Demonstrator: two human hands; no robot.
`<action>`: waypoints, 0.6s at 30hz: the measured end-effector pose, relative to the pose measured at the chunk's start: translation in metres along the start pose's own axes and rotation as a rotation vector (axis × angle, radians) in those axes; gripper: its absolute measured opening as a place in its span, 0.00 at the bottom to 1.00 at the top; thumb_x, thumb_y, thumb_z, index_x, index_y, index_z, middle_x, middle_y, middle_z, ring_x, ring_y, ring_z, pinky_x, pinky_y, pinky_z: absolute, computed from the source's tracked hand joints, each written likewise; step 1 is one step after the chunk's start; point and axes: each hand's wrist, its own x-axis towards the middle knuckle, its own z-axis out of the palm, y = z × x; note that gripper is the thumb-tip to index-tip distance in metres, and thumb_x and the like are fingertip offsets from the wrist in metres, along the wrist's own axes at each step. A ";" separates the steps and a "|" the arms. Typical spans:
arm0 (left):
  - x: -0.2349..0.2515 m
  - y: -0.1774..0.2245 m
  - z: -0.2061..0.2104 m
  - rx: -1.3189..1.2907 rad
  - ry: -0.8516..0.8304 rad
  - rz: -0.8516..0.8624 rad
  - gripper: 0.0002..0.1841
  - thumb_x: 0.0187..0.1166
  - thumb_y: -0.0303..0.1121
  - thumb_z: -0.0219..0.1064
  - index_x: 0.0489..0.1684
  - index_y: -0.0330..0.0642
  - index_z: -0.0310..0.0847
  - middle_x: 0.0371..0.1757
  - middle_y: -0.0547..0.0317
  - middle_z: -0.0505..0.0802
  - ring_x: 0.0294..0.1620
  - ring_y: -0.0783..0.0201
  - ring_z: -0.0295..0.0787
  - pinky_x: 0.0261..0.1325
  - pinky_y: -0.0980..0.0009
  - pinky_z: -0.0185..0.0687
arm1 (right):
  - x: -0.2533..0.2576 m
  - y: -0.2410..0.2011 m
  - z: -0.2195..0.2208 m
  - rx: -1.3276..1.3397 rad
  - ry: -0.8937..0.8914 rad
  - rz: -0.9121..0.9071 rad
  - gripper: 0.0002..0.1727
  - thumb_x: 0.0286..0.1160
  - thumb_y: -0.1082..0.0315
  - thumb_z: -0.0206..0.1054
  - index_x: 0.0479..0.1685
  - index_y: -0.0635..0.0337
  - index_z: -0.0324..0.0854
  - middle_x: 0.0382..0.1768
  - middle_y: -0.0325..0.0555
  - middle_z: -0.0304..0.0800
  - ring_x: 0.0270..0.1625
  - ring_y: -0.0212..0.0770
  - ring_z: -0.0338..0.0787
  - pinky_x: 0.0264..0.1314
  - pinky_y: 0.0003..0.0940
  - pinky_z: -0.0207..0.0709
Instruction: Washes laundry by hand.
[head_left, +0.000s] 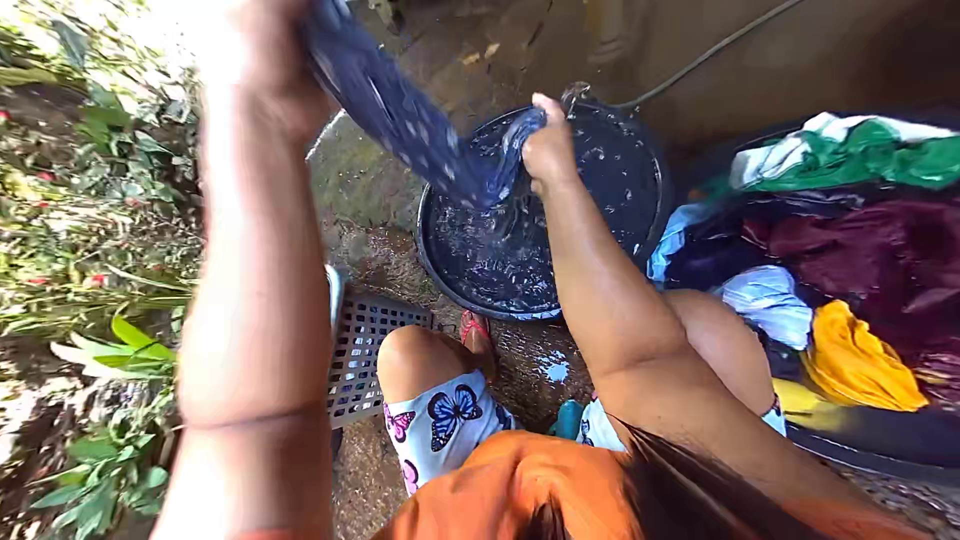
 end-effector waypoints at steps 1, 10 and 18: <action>-0.017 -0.030 0.021 0.025 0.030 -0.107 0.12 0.88 0.37 0.60 0.60 0.41 0.76 0.44 0.56 0.92 0.44 0.62 0.91 0.51 0.59 0.91 | 0.000 -0.010 -0.003 -0.026 -0.003 -0.046 0.34 0.73 0.82 0.59 0.85 0.61 0.68 0.76 0.59 0.79 0.76 0.50 0.80 0.76 0.50 0.77; -0.074 -0.214 0.115 0.869 -0.544 -0.390 0.33 0.77 0.38 0.75 0.81 0.35 0.71 0.78 0.38 0.81 0.80 0.44 0.75 0.85 0.41 0.60 | -0.060 -0.048 0.043 -0.123 -0.208 -0.165 0.27 0.71 0.82 0.63 0.72 0.60 0.78 0.60 0.58 0.89 0.62 0.51 0.90 0.64 0.52 0.83; -0.065 -0.242 0.143 -0.221 0.323 -0.446 0.20 0.89 0.35 0.60 0.75 0.41 0.69 0.51 0.45 0.88 0.36 0.55 0.88 0.33 0.57 0.89 | -0.020 -0.035 -0.003 0.702 0.112 0.149 0.17 0.89 0.72 0.51 0.71 0.62 0.74 0.52 0.53 0.87 0.54 0.44 0.89 0.55 0.45 0.87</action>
